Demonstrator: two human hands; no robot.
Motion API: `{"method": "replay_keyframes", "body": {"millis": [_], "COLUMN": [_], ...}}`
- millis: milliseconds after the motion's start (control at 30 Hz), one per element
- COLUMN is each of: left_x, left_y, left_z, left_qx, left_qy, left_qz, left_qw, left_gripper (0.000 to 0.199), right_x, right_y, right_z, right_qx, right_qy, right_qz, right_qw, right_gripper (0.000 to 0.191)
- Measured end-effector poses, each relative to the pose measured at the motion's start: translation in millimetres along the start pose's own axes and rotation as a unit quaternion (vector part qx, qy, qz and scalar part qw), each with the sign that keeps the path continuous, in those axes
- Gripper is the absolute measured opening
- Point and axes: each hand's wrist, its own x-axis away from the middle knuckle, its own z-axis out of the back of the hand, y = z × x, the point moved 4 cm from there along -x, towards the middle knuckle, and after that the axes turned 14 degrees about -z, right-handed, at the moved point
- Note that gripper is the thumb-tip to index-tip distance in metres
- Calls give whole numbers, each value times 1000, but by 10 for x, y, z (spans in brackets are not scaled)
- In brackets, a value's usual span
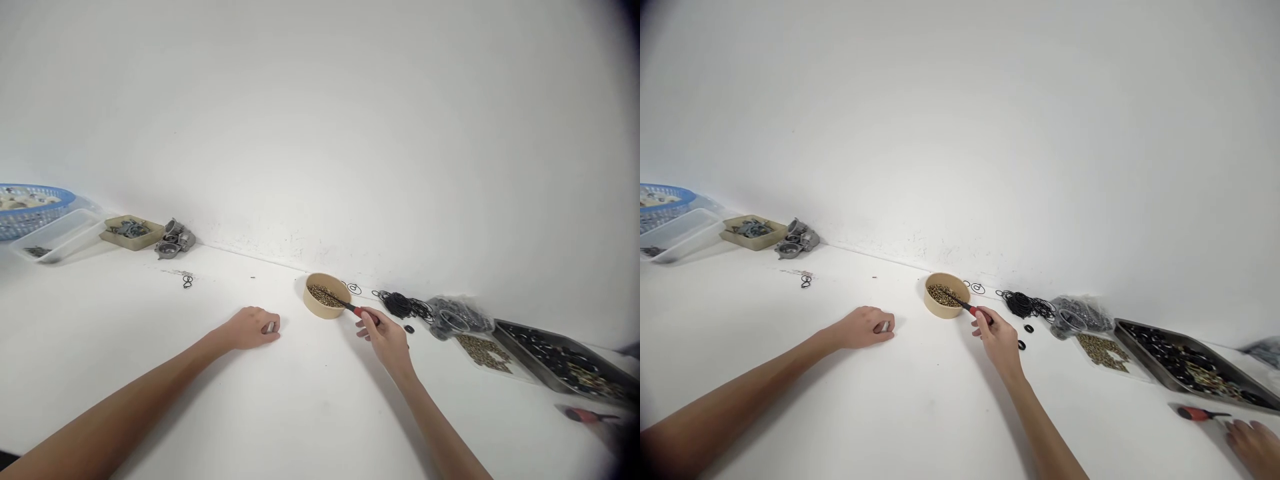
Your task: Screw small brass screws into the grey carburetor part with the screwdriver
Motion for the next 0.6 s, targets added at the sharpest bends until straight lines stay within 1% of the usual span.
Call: {"method": "replay_keyframes", "body": {"millis": [100,267,367,467,600], "left_x": [-2,-8,-8,-5,-3], "left_y": [9,18,16,12,15], "left_z": [6,8,4,1,3], "left_qx": [-2,-7,-6,-5,-6], "left_qy": [0,-4,-3,-1,2], "left_qz": [3,5,4,5,6], "left_qw": [1000,1000,1000,1000,1000], "left_gripper": [16,17,17,17,17], "right_x": [47,141,164,160,135], "right_y": [-15,-90,-115,-116,-101], "right_z": [-22,-77,-79,-65,-51], "right_qx": [18,46,73,69,-9], "right_qy": [5,22,31,28,14], "right_qz": [9,69,85,72,19], "right_qw": [1000,996,993,995,1000], "right_gripper": [55,51,48,47,49]}}
